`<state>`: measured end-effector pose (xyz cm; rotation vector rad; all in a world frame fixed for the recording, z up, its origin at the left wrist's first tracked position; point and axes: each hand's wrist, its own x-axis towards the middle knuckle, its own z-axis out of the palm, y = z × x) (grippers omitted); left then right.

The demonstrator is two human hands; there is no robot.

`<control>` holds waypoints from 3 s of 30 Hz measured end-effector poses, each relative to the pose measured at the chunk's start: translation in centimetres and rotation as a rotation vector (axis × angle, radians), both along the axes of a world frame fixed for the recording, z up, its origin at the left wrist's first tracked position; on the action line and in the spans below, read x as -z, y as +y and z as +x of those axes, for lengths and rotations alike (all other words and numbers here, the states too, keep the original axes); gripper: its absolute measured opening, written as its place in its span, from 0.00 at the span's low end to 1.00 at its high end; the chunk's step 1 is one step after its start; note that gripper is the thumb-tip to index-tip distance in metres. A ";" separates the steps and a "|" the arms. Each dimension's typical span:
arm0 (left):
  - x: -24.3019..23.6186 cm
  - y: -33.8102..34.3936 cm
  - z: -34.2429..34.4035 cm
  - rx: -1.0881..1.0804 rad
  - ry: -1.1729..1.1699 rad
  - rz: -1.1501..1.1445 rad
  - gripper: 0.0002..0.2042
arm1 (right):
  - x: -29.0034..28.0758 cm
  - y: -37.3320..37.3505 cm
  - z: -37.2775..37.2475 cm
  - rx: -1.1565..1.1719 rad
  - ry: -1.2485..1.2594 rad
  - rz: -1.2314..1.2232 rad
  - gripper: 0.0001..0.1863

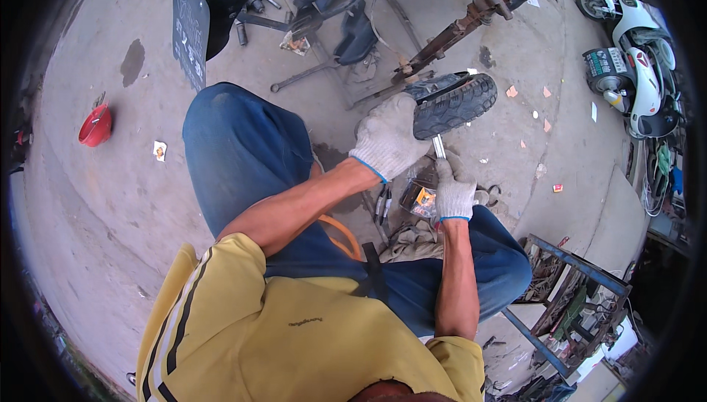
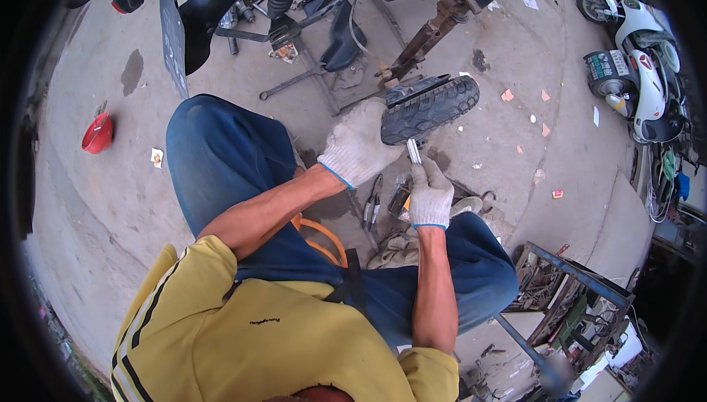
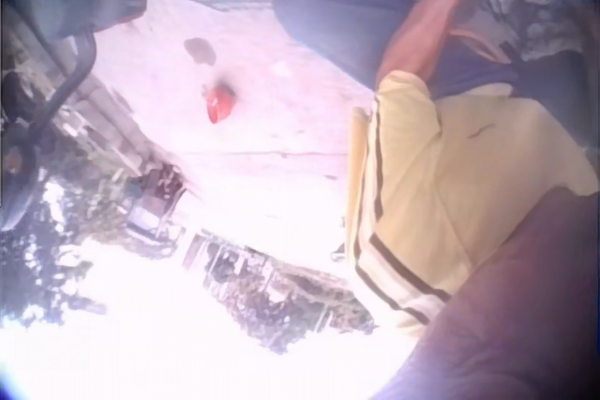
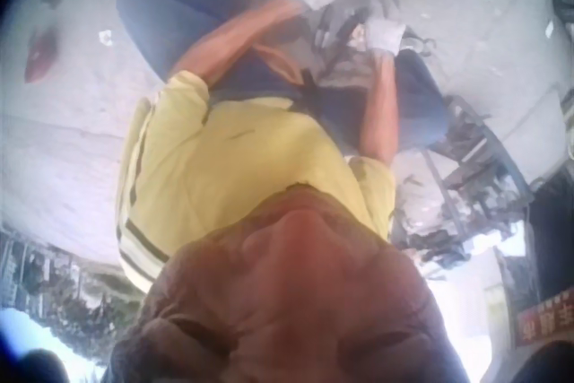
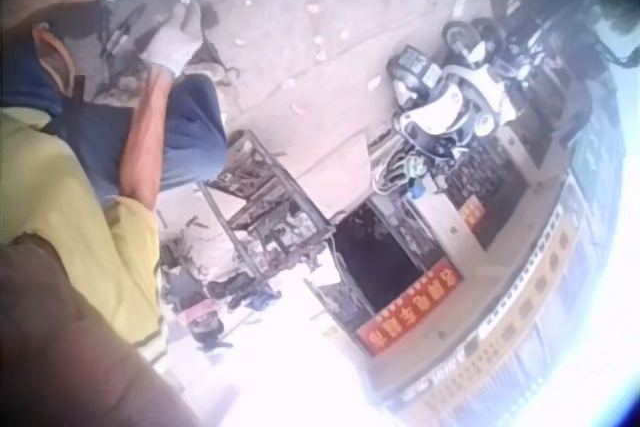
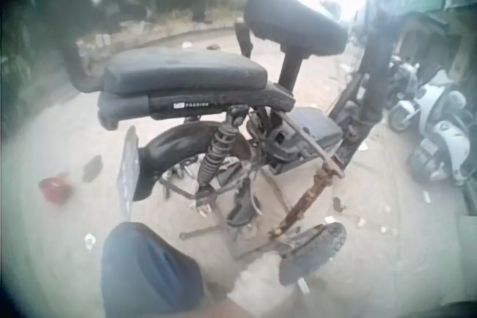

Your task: The person removes the old inner tube from a scooter wheel, unpacks a new inner tube, and installs it into the tire. They use tire levers to pry the tire bead and seat the new tube, then reassemble the wheel.

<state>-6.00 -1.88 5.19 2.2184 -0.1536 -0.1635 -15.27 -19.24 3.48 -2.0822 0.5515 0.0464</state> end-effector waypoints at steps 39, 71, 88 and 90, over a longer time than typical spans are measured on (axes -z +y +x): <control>-0.6 2.7 4.1 0.227 0.075 0.040 0.39 | -14.0 4.2 -1.3 -0.284 -0.822 0.260 0.25; -0.3 3.5 0.3 0.091 -0.667 0.335 0.32 | -18.2 8.6 17.6 -0.461 -1.098 -0.339 0.18; -0.5 -2.3 -1.4 0.121 0.162 0.616 0.33 | -10.5 14.1 13.7 -0.161 -1.177 -0.104 0.13; -0.5 -2.4 -1.6 0.131 0.073 0.701 0.31 | -10.4 14.3 13.4 -0.171 -1.165 -0.089 0.13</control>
